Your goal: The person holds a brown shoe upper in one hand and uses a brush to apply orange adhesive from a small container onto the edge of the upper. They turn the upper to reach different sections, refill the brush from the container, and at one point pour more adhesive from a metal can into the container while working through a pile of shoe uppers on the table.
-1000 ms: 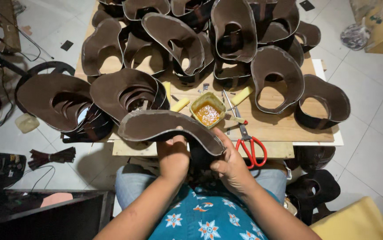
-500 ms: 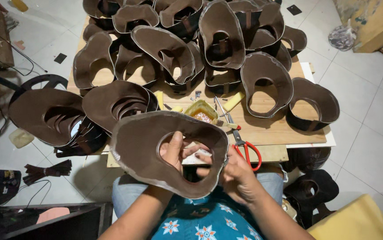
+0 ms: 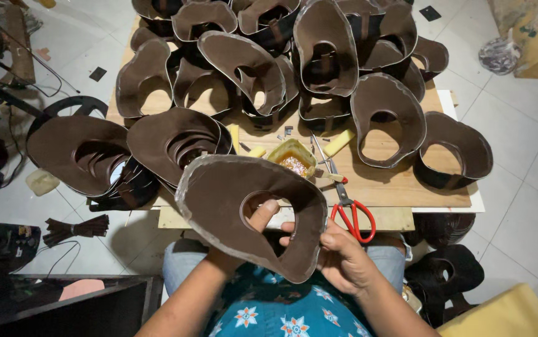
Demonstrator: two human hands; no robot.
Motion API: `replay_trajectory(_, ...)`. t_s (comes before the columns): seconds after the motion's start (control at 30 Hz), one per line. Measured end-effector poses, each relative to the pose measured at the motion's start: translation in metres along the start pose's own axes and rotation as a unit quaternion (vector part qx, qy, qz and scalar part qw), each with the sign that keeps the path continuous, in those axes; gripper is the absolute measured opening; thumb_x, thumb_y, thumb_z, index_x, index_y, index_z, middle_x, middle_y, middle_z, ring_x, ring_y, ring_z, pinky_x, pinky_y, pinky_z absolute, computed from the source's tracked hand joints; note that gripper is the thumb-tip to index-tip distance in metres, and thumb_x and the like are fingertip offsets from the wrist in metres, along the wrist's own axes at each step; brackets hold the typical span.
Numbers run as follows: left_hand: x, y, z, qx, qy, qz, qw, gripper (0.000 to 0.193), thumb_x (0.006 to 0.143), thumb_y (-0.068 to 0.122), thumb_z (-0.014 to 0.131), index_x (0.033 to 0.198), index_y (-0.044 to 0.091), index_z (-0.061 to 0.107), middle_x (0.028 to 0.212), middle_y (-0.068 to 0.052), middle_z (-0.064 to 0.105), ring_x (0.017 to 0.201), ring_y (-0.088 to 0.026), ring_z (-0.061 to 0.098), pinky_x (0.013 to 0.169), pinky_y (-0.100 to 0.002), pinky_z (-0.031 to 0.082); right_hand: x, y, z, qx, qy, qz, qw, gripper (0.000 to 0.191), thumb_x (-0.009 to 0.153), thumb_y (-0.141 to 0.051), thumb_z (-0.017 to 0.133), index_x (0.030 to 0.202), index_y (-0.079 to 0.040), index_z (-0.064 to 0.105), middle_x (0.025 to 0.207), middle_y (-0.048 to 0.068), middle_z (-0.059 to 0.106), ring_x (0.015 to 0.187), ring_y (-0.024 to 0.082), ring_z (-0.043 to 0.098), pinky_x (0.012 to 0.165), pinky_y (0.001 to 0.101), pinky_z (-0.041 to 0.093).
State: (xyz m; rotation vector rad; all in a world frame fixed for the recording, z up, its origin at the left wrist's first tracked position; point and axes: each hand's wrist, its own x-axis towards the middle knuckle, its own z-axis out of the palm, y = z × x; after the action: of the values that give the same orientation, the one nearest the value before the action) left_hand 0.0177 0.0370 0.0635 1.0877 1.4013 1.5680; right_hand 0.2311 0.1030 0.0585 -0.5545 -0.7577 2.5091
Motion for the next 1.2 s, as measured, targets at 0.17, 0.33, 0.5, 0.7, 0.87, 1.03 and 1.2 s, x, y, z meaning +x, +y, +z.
replay_trajectory(0.17,0.001,-0.044,-0.025,0.248,0.002,0.121,0.961,0.027,0.092,0.016,0.063,0.113,0.0,0.067,0.108,-0.017,0.072,0.1,-0.032,0.069,0.089,-0.042,0.053,0.009,-0.003,0.003,-0.007,0.024,-0.016,1.0,0.068,0.087,-0.021,0.063,0.147,0.001,0.039,0.138,0.025,0.058,0.123,0.037,0.063,0.102,0.0518,0.054)
replay_trajectory(0.33,0.008,-0.083,-0.05,0.344,0.008,0.002,0.939,0.026,0.087,0.024,0.063,0.101,0.004,0.072,0.103,-0.021,0.073,0.1,-0.04,0.067,0.086,-0.047,0.053,0.05,-0.012,0.023,-0.042,0.01,-0.03,0.999,0.06,0.092,-0.028,0.061,0.143,-0.002,0.044,0.136,0.023,0.062,0.121,0.037,0.064,0.101,0.0525,0.056)
replay_trajectory(0.5,0.022,-0.09,-0.054,0.352,0.021,-0.077,0.933,0.034,0.088,0.04,0.07,0.096,0.007,0.07,0.099,-0.018,0.072,0.096,-0.04,0.068,0.082,-0.05,0.052,0.128,-0.014,0.065,-0.043,-0.066,-0.011,0.997,0.052,0.104,-0.038,0.06,0.137,0.002,0.056,0.135,0.022,0.066,0.107,0.037,0.067,0.078,0.0456,0.059)
replay_trajectory(0.7,0.024,-0.085,-0.056,0.441,0.038,-0.107,0.89,0.027,0.071,0.019,0.068,0.087,-0.002,0.067,0.092,-0.03,0.069,0.094,-0.046,0.066,0.084,-0.051,0.055,0.237,-0.018,0.142,-0.086,-0.029,-0.008,0.996,0.04,0.096,-0.039,0.061,0.125,-0.01,0.06,0.119,0.006,0.067,0.101,0.028,0.07,0.077,0.0391,0.06)
replay_trajectory(0.87,0.024,-0.074,-0.056,0.507,-0.04,-0.114,0.853,0.017,0.075,0.012,0.064,0.086,0.0,0.068,0.09,-0.03,0.066,0.09,-0.048,0.064,0.084,-0.054,0.053,0.299,-0.029,0.205,-0.108,0.048,-0.087,0.989,0.055,0.088,-0.038,0.069,0.13,-0.006,0.052,0.119,0.007,0.063,0.088,0.024,0.068,0.072,0.0381,0.062)
replay_trajectory(1.03,0.026,-0.064,-0.057,0.429,-0.001,-0.13,0.894,0.024,0.074,0.02,0.074,0.08,-0.001,0.066,0.087,-0.029,0.065,0.09,-0.049,0.062,0.082,-0.057,0.05,0.327,-0.038,0.233,-0.153,0.137,-0.111,0.972,0.102,0.085,-0.031,0.08,0.155,-0.01,0.008,0.111,0.015,0.054,0.08,0.02,0.056,0.066,0.0337,0.055)
replay_trajectory(1.2,0.026,-0.077,-0.059,0.516,-0.068,-0.056,0.852,0.019,0.068,0.017,0.066,0.077,0.0,0.065,0.089,-0.027,0.065,0.089,-0.045,0.065,0.083,-0.052,0.053,0.33,-0.026,0.211,-0.17,-0.004,-0.177,0.97,0.098,0.092,-0.021,0.083,0.155,0.015,0.018,0.116,0.021,0.056,0.076,0.02,0.048,0.057,0.0304,0.039)
